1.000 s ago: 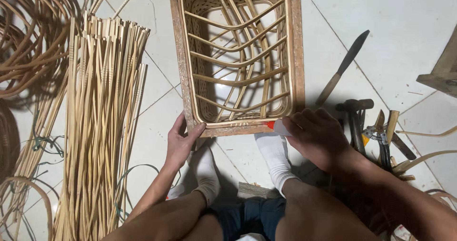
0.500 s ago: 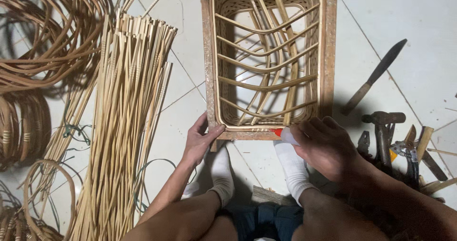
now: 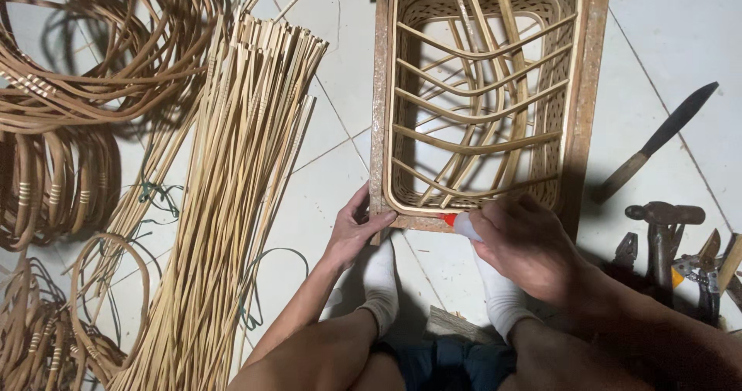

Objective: The person assembles a rectangular basket frame by inserting thin wooden strips into a wooden mold, tapping them with a hammer, and applying glue to the joints. The person repeatedly adjusts the strips and secures them in place.

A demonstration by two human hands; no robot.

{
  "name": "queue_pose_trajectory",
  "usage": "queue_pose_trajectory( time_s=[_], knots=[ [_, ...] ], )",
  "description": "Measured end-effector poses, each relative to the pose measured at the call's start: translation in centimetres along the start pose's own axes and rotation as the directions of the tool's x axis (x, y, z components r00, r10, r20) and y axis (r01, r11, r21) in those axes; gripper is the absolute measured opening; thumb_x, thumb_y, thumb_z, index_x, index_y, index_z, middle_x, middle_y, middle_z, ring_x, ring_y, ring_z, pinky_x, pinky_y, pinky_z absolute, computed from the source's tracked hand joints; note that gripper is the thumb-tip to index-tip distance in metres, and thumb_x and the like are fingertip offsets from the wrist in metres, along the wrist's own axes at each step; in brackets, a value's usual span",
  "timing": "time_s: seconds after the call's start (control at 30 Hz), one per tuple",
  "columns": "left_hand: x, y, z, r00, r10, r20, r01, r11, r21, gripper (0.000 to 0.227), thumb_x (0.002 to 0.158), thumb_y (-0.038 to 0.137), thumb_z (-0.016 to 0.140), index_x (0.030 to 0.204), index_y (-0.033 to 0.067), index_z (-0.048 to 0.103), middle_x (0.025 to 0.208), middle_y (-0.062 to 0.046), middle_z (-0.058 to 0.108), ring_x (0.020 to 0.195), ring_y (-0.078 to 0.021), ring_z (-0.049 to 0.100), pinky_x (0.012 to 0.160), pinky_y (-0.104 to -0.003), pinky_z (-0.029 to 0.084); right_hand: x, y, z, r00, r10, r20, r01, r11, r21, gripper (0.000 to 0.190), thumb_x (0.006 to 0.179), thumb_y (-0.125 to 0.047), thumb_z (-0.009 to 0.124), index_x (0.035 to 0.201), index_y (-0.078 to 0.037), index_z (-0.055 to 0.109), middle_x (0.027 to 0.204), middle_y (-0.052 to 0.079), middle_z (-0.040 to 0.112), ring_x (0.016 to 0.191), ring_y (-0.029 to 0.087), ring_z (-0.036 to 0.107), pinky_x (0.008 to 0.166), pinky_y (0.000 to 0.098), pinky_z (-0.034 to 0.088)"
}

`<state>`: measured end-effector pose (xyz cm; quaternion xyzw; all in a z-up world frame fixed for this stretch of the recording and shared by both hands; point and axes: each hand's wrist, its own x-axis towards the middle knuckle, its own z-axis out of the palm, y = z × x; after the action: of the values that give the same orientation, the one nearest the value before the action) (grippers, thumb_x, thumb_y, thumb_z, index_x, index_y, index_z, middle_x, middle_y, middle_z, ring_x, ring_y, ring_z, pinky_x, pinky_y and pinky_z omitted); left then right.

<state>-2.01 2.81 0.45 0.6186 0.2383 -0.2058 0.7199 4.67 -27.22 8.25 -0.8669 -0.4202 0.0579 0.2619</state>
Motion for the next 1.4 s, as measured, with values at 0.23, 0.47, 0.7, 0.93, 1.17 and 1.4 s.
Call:
queue_pose_trajectory(
  time_s=[0.23,0.47,0.7,0.93,1.17,1.4],
  knots=[
    [0.4,-1.0,-0.6,1.000,-0.008,0.010,0.008,1.000,0.007,0.090,0.081,0.010,0.082,0.158,0.0034,0.036,0.148,-0.016,0.056,0.129,-0.0212,0.060,0.111,-0.037,0.049,2.0,-0.6,-1.3,1.000,0.003,0.030,-0.003,1.000,0.009,0.050,0.064,-0.022,0.084,0.107,-0.005,0.065,0.098,0.009,0.060,0.091,0.029,0.060,0.082,0.0434,0.047],
    [0.6,-1.6,-1.0,0.999,-0.029,0.025,0.030,0.999,-0.030,0.091,0.082,0.008,0.082,0.159,0.0055,0.034,0.149,-0.015,0.056,0.127,-0.0200,0.060,0.110,-0.035,0.050,3.6,-1.2,0.7,0.992,0.008,0.128,-0.002,0.999,-0.047,0.039,0.072,-0.019,0.080,0.105,-0.003,0.066,0.088,0.005,0.059,0.088,0.024,0.058,0.084,0.0412,0.049],
    [0.2,-0.7,-0.7,1.000,-0.026,-0.002,0.026,0.999,0.039,0.088,0.081,0.012,0.083,0.157,0.0043,0.038,0.145,-0.015,0.059,0.125,-0.0199,0.063,0.109,-0.035,0.052,0.6,3.6,-3.4,0.882,0.425,0.205,-0.450,0.889,0.091,0.035,0.087,-0.030,0.078,0.119,-0.018,0.075,0.100,0.010,0.075,0.096,0.028,0.067,0.084,0.0434,0.053],
    [0.9,-1.8,-0.8,0.988,0.095,-0.121,-0.058,0.959,0.278,0.058,0.088,0.021,0.078,0.139,0.0003,0.061,0.121,-0.012,0.073,0.104,-0.0148,0.068,0.090,-0.029,0.057,-10.7,16.9,-3.2,0.548,0.800,-0.245,-0.414,0.514,0.752,0.034,0.100,-0.004,0.069,0.129,0.000,0.051,0.115,0.005,0.066,0.106,0.011,0.067,0.089,0.0263,0.057],
    [0.6,0.3,0.7,0.953,-0.050,-0.299,0.123,0.965,0.231,0.053,0.084,0.015,0.079,0.133,0.0005,0.066,0.111,-0.013,0.075,0.092,-0.0168,0.069,0.079,-0.030,0.057,-12.7,25.4,5.2,0.485,0.846,-0.221,-0.550,0.492,0.675,0.040,0.092,-0.012,0.079,0.122,0.001,0.055,0.106,0.013,0.072,0.100,0.020,0.074,0.085,0.0301,0.062],
    [1.0,-0.6,-0.8,0.964,-0.008,-0.267,0.081,0.962,0.260,0.043,0.086,0.013,0.079,0.124,-0.0042,0.069,0.105,-0.011,0.075,0.091,-0.0128,0.068,0.077,-0.025,0.054,-10.6,25.6,8.3,0.542,0.692,-0.476,-0.486,0.721,0.494,0.049,0.084,-0.006,0.085,0.123,0.005,0.058,0.109,0.019,0.072,0.099,0.026,0.074,0.082,0.0322,0.059]
  ],
)
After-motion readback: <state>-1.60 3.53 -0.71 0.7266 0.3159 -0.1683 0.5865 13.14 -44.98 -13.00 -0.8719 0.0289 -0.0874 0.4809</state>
